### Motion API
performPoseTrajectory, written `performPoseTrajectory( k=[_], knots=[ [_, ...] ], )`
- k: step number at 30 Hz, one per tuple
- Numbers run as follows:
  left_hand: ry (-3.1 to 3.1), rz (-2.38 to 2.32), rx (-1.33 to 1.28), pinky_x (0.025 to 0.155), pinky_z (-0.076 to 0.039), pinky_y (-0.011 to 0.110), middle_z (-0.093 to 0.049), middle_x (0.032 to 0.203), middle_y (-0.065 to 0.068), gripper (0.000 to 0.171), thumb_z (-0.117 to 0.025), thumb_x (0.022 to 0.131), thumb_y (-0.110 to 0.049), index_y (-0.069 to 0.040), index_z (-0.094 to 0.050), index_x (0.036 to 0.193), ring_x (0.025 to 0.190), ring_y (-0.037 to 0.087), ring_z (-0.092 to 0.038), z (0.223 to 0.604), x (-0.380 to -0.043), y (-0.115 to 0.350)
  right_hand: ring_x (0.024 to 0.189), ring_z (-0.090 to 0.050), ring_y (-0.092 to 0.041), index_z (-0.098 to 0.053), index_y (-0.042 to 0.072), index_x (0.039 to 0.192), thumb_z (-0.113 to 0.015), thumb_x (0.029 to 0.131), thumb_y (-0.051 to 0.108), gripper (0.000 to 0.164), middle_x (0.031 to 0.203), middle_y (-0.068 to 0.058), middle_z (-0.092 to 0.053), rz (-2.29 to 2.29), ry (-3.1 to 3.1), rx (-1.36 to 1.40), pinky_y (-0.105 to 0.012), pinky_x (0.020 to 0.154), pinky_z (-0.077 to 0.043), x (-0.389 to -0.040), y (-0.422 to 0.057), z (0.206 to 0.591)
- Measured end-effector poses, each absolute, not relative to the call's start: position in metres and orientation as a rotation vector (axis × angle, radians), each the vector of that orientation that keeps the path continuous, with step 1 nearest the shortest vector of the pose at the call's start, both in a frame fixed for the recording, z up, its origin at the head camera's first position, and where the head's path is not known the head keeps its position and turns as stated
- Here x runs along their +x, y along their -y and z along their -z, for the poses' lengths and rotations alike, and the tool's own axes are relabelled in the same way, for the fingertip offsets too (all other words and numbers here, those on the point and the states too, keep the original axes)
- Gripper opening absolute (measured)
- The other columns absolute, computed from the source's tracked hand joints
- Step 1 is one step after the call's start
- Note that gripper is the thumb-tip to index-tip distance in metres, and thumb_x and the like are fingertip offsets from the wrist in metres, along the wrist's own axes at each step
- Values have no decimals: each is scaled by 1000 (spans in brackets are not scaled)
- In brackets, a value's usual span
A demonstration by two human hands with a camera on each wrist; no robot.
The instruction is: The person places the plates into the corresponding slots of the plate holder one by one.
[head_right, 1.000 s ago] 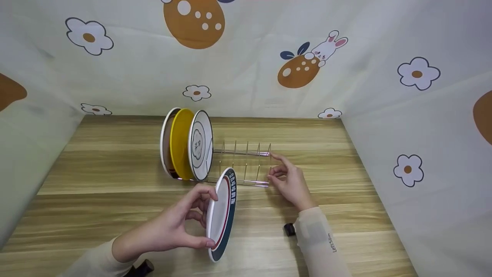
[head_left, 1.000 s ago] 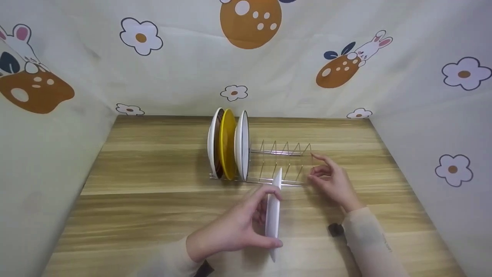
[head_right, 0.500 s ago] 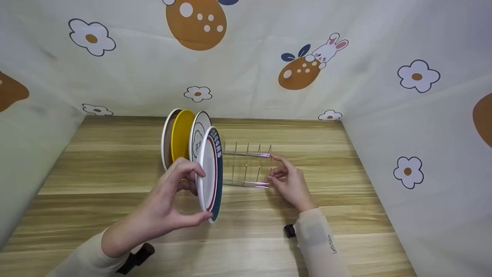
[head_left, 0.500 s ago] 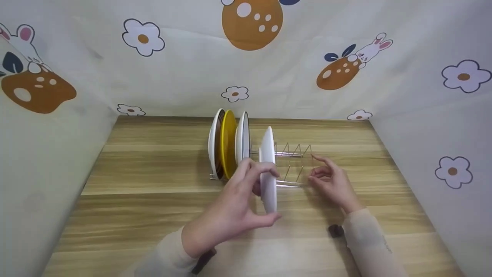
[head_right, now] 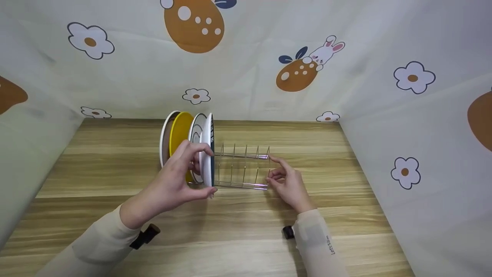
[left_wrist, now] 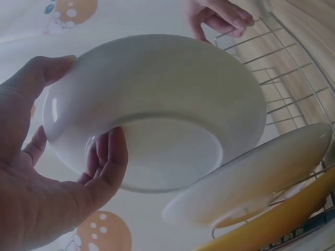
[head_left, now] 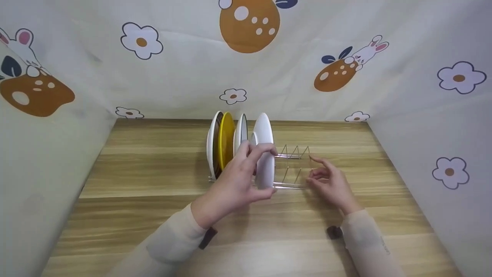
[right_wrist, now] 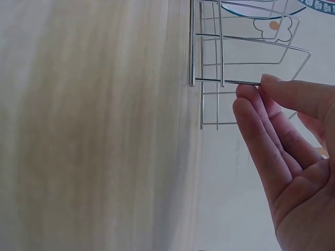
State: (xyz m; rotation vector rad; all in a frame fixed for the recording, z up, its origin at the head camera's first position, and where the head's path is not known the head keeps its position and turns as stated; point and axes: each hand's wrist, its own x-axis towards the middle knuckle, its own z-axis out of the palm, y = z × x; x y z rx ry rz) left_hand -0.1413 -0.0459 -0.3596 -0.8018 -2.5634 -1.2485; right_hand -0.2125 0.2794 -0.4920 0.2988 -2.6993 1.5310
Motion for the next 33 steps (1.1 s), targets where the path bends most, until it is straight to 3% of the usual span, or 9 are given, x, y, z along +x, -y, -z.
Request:
performPoseTrajectory(
  k=[5, 10, 18, 27, 33],
  knots=[
    [2602, 1230, -773, 80, -64, 39, -46, 127, 13, 79, -93, 72, -19, -31, -45, 134, 109, 30, -62, 366, -153, 40, 96, -72, -30, -47, 10, 153, -77, 82, -11, 79, 103, -26, -73, -1538, 2706, 264, -23, 90, -60, -212, -278, 492],
    [2648, 1247, -741, 83, -64, 47, -41, 144, 16, 80, -92, 72, -17, -33, -45, 135, 122, 37, -60, 370, -162, 33, 92, -73, -24, -51, 12, 151, -79, 83, -9, 77, 100, -21, -75, -1535, 2693, 282, -21, 88, -60, -211, -278, 491],
    [2715, 1422, -601, 83, -64, 48, -45, 137, 16, 81, -91, 72, -17, -36, -46, 137, 117, 34, -60, 376, -175, 23, 90, -74, -25, -53, 12, 149, -80, 83, -5, 74, 95, -13, -77, -1536, 2653, 346, -22, 85, -61, -212, -280, 493],
    [2755, 1563, -495, 74, -64, 48, -49, 133, 19, 79, -89, 74, -20, -37, -45, 138, 111, 34, -61, 377, -194, 11, 89, -75, -21, -52, 17, 150, -79, 83, -6, 76, 96, -13, -77, -1537, 2664, 345, -23, 86, -62, -211, -279, 491],
    [2781, 1605, -386, 72, -65, 51, -48, 133, 20, 78, -85, 81, -19, -39, -42, 144, 111, 37, -62, 373, -211, 7, 91, -74, -26, -51, 16, 151, -80, 83, -5, 76, 97, -15, -77, -1551, 2668, 347, -22, 87, -61, -211, -280, 491]
  ],
)
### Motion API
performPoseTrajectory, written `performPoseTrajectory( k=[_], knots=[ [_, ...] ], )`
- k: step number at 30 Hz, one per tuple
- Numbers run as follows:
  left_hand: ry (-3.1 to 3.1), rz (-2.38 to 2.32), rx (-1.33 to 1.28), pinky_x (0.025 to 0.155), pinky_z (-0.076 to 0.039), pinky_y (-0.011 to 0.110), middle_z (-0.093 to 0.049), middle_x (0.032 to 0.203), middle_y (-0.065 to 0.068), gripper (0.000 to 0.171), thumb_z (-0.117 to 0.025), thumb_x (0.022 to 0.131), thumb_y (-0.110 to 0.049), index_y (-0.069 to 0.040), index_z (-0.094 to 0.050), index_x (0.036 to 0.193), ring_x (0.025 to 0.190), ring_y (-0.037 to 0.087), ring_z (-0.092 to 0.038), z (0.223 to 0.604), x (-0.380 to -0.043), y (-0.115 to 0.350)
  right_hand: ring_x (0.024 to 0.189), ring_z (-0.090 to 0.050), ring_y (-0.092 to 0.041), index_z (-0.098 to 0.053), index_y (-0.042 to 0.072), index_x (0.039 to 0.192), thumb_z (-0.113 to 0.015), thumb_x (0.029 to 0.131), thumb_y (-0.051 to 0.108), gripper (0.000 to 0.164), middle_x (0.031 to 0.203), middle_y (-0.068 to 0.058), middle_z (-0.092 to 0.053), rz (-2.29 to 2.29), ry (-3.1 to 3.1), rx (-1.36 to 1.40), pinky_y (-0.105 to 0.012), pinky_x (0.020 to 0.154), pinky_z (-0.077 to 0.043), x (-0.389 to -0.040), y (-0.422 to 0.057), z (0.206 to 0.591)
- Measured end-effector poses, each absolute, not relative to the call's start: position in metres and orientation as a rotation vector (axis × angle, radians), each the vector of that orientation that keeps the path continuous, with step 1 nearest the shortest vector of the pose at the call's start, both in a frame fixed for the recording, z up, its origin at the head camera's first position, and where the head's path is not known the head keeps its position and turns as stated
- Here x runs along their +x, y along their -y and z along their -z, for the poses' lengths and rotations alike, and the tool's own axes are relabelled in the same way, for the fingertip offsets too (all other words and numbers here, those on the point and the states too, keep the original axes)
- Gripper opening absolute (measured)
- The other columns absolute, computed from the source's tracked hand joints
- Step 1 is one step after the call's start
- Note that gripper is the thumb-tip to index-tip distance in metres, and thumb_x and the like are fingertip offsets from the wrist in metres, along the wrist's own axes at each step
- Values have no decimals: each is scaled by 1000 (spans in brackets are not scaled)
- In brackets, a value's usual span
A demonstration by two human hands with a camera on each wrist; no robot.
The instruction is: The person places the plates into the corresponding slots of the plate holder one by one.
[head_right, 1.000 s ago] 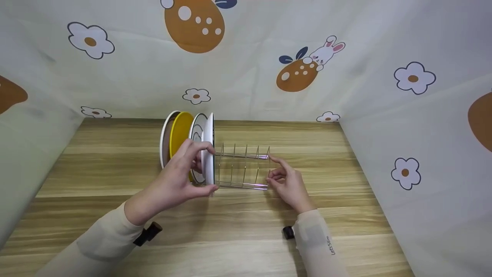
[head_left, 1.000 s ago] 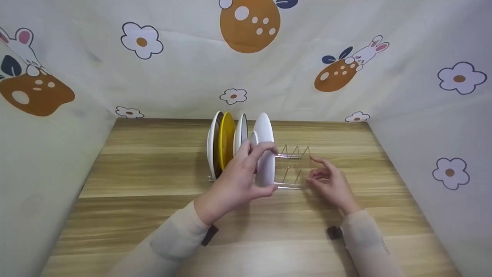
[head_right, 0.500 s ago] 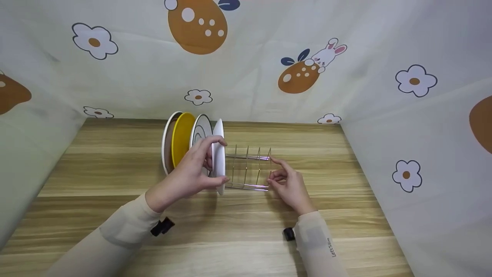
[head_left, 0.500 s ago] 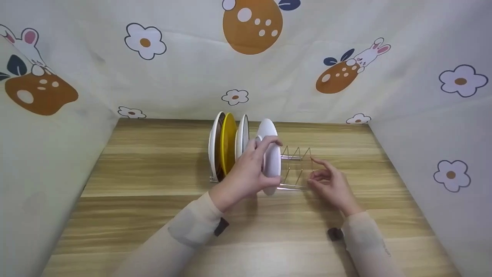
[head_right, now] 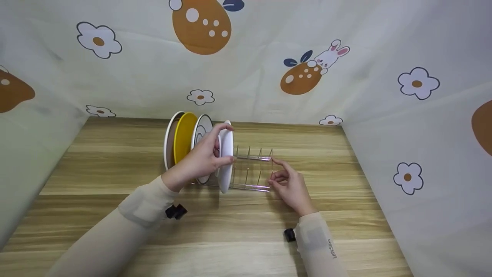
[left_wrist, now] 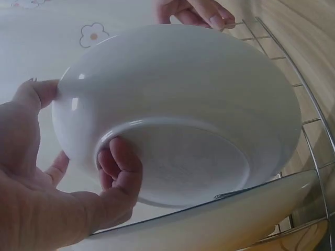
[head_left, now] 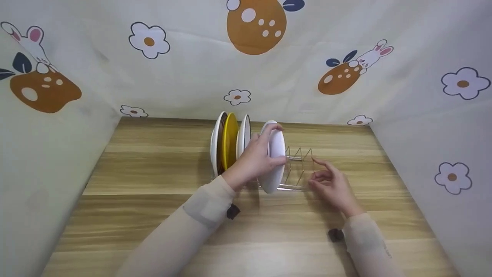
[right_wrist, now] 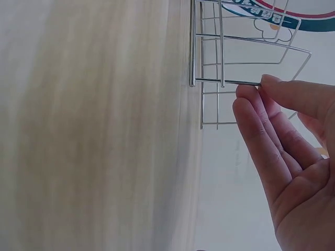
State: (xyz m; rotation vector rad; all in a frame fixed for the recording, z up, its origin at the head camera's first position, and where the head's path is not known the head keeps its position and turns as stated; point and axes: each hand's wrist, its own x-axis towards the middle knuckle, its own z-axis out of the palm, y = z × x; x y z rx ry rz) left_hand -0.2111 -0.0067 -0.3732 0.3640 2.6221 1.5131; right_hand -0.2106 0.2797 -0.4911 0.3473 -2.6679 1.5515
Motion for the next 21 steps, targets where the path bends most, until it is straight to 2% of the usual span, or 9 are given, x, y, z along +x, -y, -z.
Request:
performPoseTrajectory(
  k=[5, 12, 14, 19, 21],
  knots=[
    [-2619, -1494, 306, 77, -64, 55, -47, 134, 21, 75, -81, 87, -20, -38, -41, 148, 114, 38, -62, 368, -219, 4, 92, -74, -29, -51, 15, 151, -80, 83, -6, 76, 97, -16, -76, -1564, 2664, 348, -22, 86, -61, -211, -279, 492],
    [-2569, -1514, 213, 77, -64, 56, -43, 137, 22, 73, -75, 92, -22, -41, -39, 153, 112, 39, -62, 364, -230, -1, 88, -74, -23, -55, 12, 148, -80, 82, -9, 73, 94, -17, -76, -1552, 2634, 338, -24, 84, -62, -213, -279, 493],
    [-2569, -1504, 206, 78, -63, 56, -43, 138, 23, 72, -73, 93, -22, -40, -39, 154, 112, 39, -62, 364, -233, -1, 90, -74, -26, -53, 10, 148, -79, 82, -10, 74, 95, -19, -76, -1551, 2640, 329, -26, 85, -62, -211, -276, 490],
    [-2572, -1500, 186, 81, -63, 56, -42, 141, 25, 70, -72, 94, -24, -39, -40, 154, 113, 39, -62, 365, -239, -3, 92, -74, -28, -51, 12, 151, -79, 82, -10, 77, 98, -18, -76, -1543, 2669, 325, -26, 86, -62, -210, -276, 489],
    [-2574, -1507, 170, 83, -62, 57, -41, 142, 25, 70, -72, 94, -24, -38, -40, 155, 114, 39, -61, 366, -241, -4, 91, -74, -24, -51, 14, 151, -79, 82, -9, 78, 97, -14, -76, -1538, 2674, 333, -25, 86, -62, -212, -279, 492]
  ],
)
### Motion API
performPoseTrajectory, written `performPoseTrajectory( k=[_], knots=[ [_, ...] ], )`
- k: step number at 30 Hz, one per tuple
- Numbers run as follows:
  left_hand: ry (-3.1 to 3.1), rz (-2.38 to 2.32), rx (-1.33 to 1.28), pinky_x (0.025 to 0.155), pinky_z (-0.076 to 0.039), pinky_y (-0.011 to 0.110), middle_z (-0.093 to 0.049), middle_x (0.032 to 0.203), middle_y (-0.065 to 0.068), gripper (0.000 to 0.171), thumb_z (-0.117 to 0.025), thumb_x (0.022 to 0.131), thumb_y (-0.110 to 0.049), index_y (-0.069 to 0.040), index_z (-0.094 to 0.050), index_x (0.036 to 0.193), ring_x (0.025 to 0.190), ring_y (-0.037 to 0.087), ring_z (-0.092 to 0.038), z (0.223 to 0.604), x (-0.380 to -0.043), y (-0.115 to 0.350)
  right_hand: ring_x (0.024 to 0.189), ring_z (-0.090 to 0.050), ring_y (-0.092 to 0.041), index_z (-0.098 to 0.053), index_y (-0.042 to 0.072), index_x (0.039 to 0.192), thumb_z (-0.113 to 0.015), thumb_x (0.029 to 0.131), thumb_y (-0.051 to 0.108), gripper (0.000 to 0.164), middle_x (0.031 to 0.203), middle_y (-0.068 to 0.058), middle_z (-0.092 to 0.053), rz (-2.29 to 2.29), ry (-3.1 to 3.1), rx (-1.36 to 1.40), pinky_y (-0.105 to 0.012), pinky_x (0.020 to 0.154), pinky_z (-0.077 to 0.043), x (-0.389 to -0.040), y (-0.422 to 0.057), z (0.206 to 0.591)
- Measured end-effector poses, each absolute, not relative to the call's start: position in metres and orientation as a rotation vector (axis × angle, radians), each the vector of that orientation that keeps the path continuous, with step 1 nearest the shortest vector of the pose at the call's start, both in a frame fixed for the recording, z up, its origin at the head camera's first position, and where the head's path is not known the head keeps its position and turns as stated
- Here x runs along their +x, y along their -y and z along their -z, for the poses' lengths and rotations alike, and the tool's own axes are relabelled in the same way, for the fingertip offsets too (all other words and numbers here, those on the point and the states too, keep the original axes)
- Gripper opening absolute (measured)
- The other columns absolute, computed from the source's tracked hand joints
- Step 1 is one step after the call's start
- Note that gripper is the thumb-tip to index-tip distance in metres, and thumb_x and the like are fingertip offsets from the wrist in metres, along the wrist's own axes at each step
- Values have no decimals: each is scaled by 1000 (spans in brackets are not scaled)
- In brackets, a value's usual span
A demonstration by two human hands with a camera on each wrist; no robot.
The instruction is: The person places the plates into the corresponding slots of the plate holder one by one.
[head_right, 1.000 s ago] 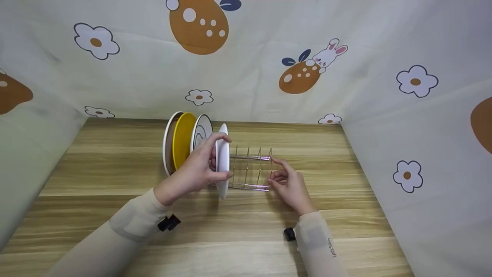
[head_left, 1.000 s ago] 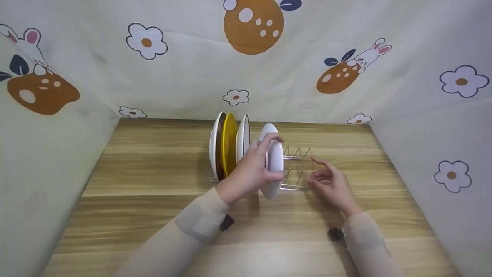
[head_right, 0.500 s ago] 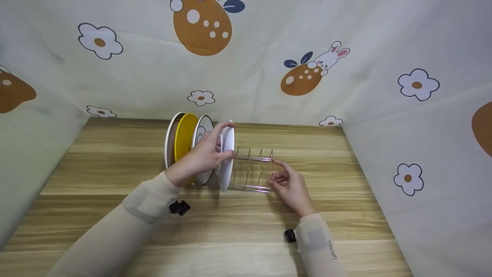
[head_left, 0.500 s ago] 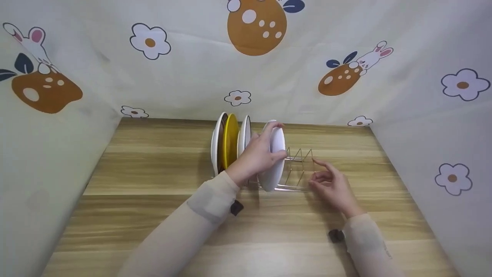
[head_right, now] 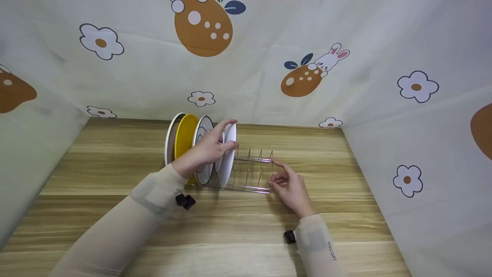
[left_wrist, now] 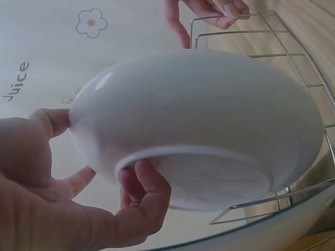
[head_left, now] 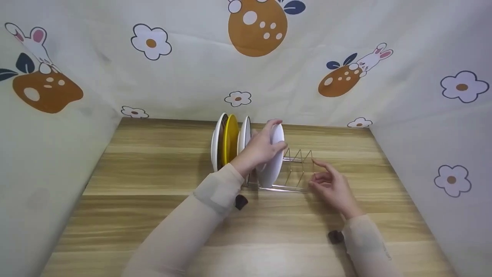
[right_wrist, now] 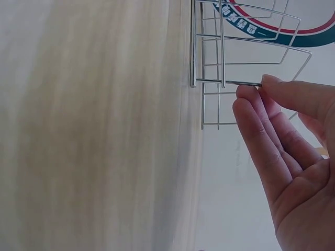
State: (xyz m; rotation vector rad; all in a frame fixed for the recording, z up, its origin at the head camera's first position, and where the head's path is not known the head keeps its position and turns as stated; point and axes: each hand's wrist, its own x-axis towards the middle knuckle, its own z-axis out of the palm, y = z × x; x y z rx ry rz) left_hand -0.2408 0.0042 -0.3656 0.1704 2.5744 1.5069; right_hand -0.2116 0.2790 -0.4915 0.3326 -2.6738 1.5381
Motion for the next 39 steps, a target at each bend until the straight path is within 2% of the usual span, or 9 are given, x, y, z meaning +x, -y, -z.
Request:
performPoseTrajectory(
  k=[6, 10, 14, 18, 23, 28, 31, 35, 39],
  knots=[
    [-2549, -1546, 119, 89, -60, 60, -36, 145, 26, 71, -73, 94, -25, -37, -39, 156, 120, 42, -58, 367, -242, -8, 90, -75, -25, -51, 12, 151, -79, 81, -9, 78, 96, -14, -77, -1531, 2671, 354, -24, 86, -62, -212, -280, 493],
    [-2555, -1530, 40, 97, -56, 62, -30, 150, 26, 76, -71, 95, -26, -34, -33, 159, 126, 42, -53, 366, -240, -11, 90, -74, -24, -51, 13, 151, -79, 82, -9, 78, 96, -15, -76, -1554, 2666, 350, -24, 87, -62, -212, -281, 493],
    [-2602, -1490, -18, 107, -49, 61, -26, 156, 25, 82, -70, 95, -27, -28, -25, 163, 133, 40, -44, 364, -237, -13, 91, -74, -24, -50, 14, 151, -79, 82, -8, 77, 97, -16, -76, -1579, 2656, 349, -23, 87, -61, -212, -281, 492],
    [-2664, -1498, 26, 118, -39, 59, -21, 161, 24, 81, -66, 96, -21, -23, -22, 164, 143, 41, -33, 363, -231, -14, 89, -75, -27, -52, 10, 149, -79, 83, -9, 74, 94, -17, -76, -1551, 2640, 367, -22, 84, -62, -212, -280, 493],
    [-2717, -1507, 136, 125, -28, 56, -10, 167, 22, 77, -56, 99, -10, -24, -19, 165, 152, 43, -19, 361, -223, -15, 87, -75, -28, -52, 5, 148, -77, 82, -12, 73, 92, -17, -76, -1539, 2627, 372, -23, 83, -62, -213, -279, 495],
    [-2691, -1558, 188, 128, -24, 57, 1, 171, 22, 92, -62, 96, -8, -25, -6, 167, 158, 44, -6, 360, -218, -13, 89, -75, -26, -51, 8, 150, -76, 83, -12, 75, 94, -18, -76, -1565, 2637, 358, -23, 85, -62, -214, -280, 495],
    [-2618, -1673, 202, 126, -27, 58, -3, 171, 21, 102, -68, 92, -9, -24, -1, 167, 158, 42, -8, 360, -217, -11, 91, -75, -25, -51, 12, 151, -76, 83, -11, 76, 96, -18, -76, -1581, 2639, 355, -23, 86, -62, -213, -280, 494],
    [-2517, -1863, 204, 126, -27, 56, -11, 169, 20, 107, -72, 87, -6, -21, -2, 167, 157, 40, -14, 362, -218, -8, 93, -75, -30, -51, 17, 151, -77, 84, -10, 77, 98, -20, -76, -1599, 2637, 357, -23, 87, -61, -212, -280, 493],
    [-2424, -1977, 171, 127, -25, 57, -10, 171, 17, 108, -75, 86, -9, -25, -6, 167, 158, 37, -14, 359, -215, -5, 95, -74, -35, -49, 15, 153, -77, 84, -9, 78, 100, -22, -75, -1587, 2642, 358, -21, 86, -61, -211, -279, 493]
  ],
)
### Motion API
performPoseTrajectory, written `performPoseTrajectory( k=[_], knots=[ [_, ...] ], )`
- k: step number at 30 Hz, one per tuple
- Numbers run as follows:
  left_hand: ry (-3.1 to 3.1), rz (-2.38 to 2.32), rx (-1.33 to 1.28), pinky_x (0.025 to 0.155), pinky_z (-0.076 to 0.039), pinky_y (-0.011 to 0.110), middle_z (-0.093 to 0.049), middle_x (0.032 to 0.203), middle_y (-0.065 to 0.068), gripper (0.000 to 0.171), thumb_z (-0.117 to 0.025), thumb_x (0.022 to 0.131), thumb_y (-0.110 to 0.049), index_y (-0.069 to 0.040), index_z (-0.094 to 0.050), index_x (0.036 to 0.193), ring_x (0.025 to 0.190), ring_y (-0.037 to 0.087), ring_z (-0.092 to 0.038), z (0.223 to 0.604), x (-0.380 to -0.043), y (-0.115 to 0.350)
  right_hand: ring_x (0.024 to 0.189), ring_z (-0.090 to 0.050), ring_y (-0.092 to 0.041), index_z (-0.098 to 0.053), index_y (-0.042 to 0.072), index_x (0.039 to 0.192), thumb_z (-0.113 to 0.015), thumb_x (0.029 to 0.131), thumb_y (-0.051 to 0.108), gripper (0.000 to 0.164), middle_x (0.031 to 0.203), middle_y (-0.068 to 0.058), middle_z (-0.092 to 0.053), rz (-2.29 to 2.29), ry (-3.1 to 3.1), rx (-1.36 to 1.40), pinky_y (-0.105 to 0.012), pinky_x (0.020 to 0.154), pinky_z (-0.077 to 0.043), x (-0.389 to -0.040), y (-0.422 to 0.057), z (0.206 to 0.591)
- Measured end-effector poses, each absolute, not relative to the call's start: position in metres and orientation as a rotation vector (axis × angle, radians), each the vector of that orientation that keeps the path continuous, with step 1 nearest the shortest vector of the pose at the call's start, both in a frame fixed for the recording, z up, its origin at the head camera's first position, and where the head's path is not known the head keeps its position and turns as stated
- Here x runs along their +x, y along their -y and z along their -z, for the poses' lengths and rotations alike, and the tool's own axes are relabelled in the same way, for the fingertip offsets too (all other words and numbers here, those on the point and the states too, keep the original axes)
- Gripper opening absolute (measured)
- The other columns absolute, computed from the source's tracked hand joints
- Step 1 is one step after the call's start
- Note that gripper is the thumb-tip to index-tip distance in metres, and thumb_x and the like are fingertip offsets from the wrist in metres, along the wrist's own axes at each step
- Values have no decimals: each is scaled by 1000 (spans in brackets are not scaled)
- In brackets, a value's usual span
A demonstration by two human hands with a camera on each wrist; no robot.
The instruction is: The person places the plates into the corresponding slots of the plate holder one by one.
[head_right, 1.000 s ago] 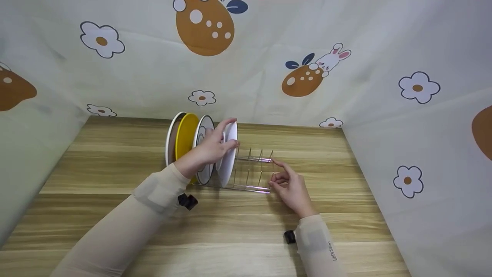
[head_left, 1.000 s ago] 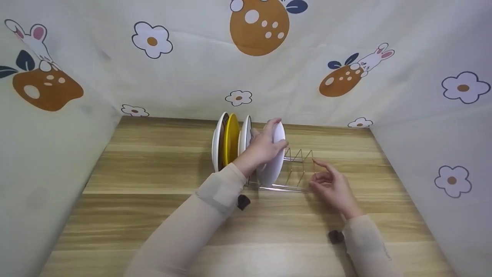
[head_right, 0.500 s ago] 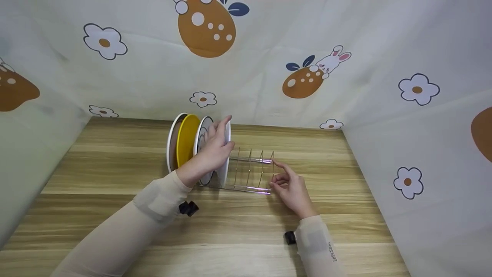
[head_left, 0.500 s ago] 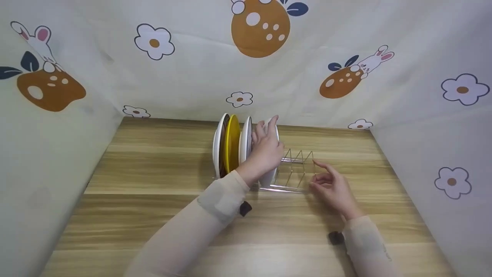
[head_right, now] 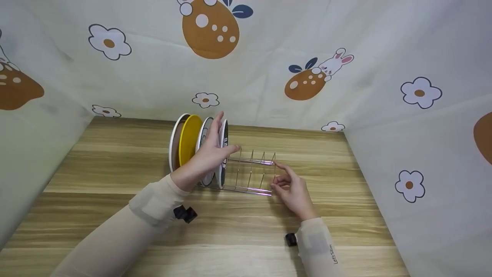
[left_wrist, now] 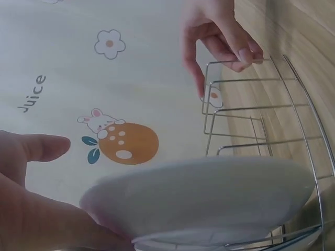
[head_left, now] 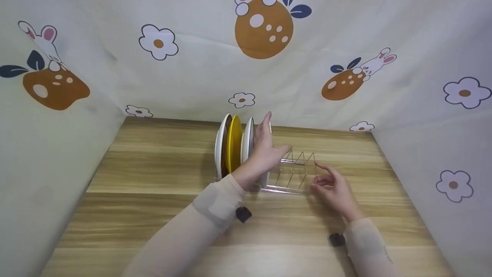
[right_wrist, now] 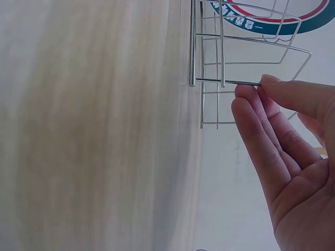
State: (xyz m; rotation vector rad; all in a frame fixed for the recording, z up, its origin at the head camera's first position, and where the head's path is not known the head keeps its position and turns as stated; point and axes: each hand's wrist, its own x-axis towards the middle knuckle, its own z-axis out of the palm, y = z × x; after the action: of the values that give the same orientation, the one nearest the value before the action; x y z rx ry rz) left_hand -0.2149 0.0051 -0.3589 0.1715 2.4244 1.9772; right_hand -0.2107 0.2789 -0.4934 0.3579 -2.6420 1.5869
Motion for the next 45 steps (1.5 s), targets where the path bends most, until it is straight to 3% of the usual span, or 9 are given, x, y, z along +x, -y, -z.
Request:
performPoseTrajectory(
  k=[7, 15, 21, 29, 34, 38, 41, 45],
  knots=[
    [-2319, -2096, 174, 127, -19, 61, -8, 174, 6, 103, -78, 87, -16, -32, -13, 165, 160, 31, -13, 348, -204, 6, 92, -74, -32, -50, 13, 152, -78, 84, -8, 77, 98, -21, -75, -1580, 2645, 342, -22, 86, -61, -210, -279, 494],
    [-2133, -2300, 278, 129, -23, 50, -26, 166, 14, 88, -75, 85, -6, -21, -31, 160, 155, 34, -27, 340, -184, 35, 88, -75, -26, -52, 16, 150, -77, 85, -8, 74, 95, -18, -76, -1562, 2659, 342, -24, 84, -62, -212, -279, 496],
    [-2145, -2331, 333, 127, -31, 45, -41, 156, 11, 76, -76, 86, -3, -14, -42, 153, 146, 30, -40, 338, -165, 71, 91, -74, -28, -51, 15, 151, -78, 85, -7, 75, 97, -19, -76, -1585, 2650, 357, -23, 86, -62, -213, -278, 495],
    [-2428, -2141, 356, 125, -32, 52, -36, 156, 9, 73, -78, 85, -5, -14, -45, 150, 145, 33, -37, 361, -148, 109, 94, -74, -23, -50, 19, 153, -79, 84, -5, 79, 100, -15, -75, -1551, 2689, 363, -23, 89, -61, -213, -284, 491],
    [-2539, -2050, 277, 123, -34, 54, -34, 159, 12, 78, -81, 83, -7, -17, -44, 152, 146, 35, -36, 381, -144, 124, 100, -74, -29, -45, 21, 157, -81, 83, -4, 85, 117, -24, -72, -1574, 2715, 439, -27, 90, -62, -211, -294, 487],
    [-2603, -1985, 196, 122, -34, 57, -34, 158, 13, 82, -83, 82, -10, -18, -43, 153, 145, 35, -35, 393, -144, 135, 113, -68, -42, -41, 21, 159, -82, 81, -6, 92, 136, -26, -63, -1575, 2709, 492, -43, 97, -60, -212, -303, 483],
    [-2649, -1925, 153, 123, -29, 64, -31, 160, 13, 87, -84, 82, -14, -20, -39, 156, 148, 37, -31, 400, -145, 142, 128, -59, -46, -39, 23, 160, -83, 79, -7, 97, 153, -20, -52, -1441, 2739, 523, -54, 107, -52, -214, -309, 478],
    [-2671, -1822, 110, 120, -21, 75, -17, 169, 15, 96, -85, 83, -22, -28, -30, 162, 155, 43, -21, 406, -145, 148, 148, -36, -49, -34, 23, 162, -82, 80, -6, 100, 170, -16, -25, -1204, 2798, 547, -65, 118, -36, -217, -315, 473]
  ],
)
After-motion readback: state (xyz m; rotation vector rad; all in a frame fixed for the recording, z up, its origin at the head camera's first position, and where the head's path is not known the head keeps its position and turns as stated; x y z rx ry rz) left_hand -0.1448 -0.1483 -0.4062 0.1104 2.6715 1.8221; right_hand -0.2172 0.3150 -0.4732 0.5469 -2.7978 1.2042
